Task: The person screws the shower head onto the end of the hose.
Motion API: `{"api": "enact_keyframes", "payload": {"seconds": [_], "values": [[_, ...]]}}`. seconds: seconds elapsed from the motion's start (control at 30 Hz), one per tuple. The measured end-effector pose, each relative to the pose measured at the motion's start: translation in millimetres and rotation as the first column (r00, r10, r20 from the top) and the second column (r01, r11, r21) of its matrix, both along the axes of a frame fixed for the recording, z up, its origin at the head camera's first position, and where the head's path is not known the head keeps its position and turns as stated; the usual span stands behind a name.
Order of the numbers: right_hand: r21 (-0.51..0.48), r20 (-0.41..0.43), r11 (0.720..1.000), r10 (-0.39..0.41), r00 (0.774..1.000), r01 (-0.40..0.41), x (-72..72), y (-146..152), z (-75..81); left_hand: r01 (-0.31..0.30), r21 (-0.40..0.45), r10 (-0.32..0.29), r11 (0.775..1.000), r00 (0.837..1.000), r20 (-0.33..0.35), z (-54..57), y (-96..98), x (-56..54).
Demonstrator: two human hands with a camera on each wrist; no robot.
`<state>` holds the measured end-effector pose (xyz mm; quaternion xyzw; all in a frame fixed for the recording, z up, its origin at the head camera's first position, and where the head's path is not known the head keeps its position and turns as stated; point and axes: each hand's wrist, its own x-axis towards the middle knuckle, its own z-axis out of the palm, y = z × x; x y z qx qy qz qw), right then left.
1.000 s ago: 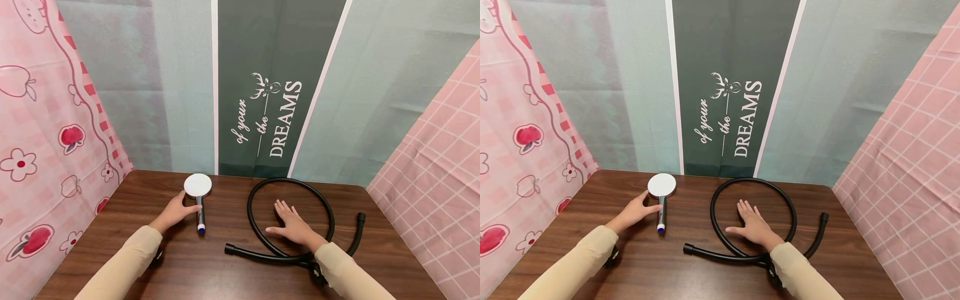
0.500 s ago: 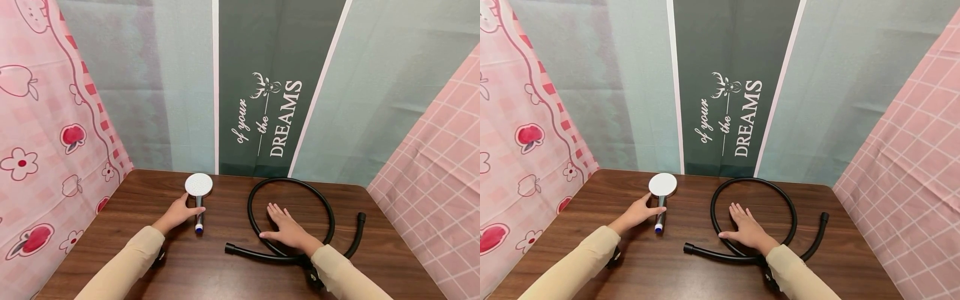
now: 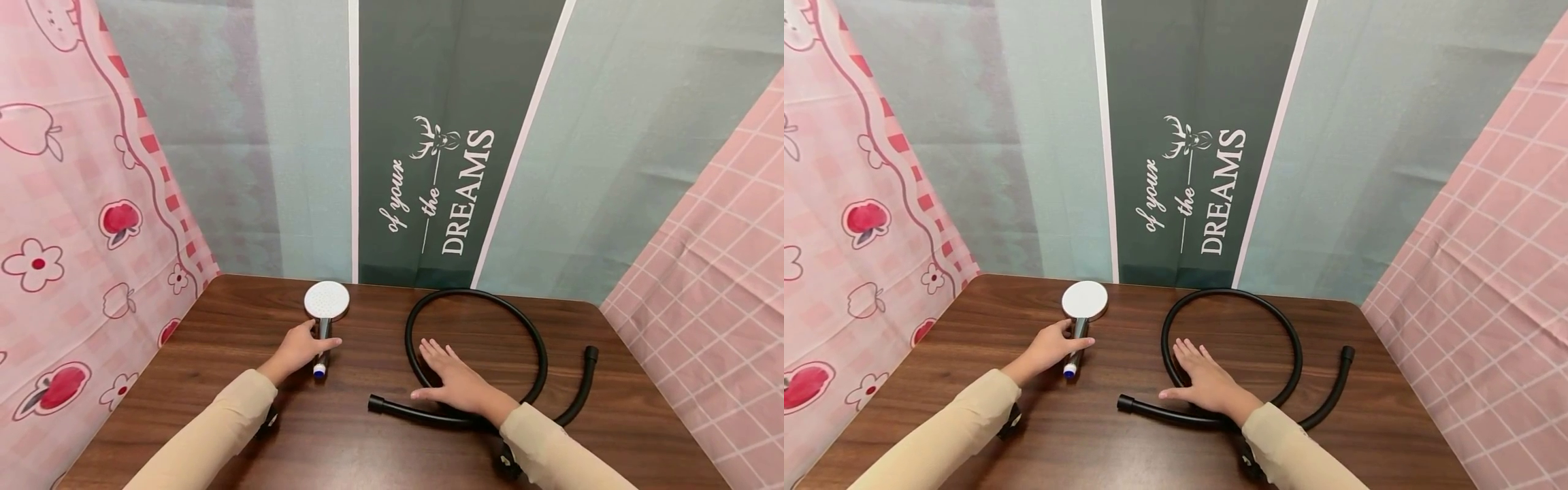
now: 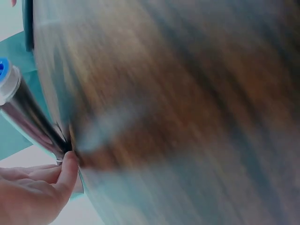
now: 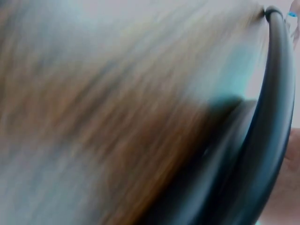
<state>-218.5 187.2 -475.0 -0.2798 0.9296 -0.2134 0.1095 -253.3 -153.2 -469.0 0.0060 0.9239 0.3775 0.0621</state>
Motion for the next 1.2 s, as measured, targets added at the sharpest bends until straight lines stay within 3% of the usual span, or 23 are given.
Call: {"api": "enact_keyframes", "payload": {"seconds": [0.37,0.9,1.2], "values": [[0.036,0.056,0.997,0.065,0.996,-0.067,11.0,-18,1.3,-0.026,0.058,0.028,0.998,0.999,-0.024,-1.4,1.3,0.6],[0.05,0.074,0.99,0.127,0.989,-0.13,18.7,-41,1.2,-0.09,0.09,0.094,0.992,0.994,-0.047,-1.8,4.6,-0.6],[0.099,0.077,0.985,0.136,0.988,-0.144,25.3,-50,-3.7,-0.153,0.146,0.155,0.977,0.988,-0.002,-2.2,5.8,-0.4]]}}
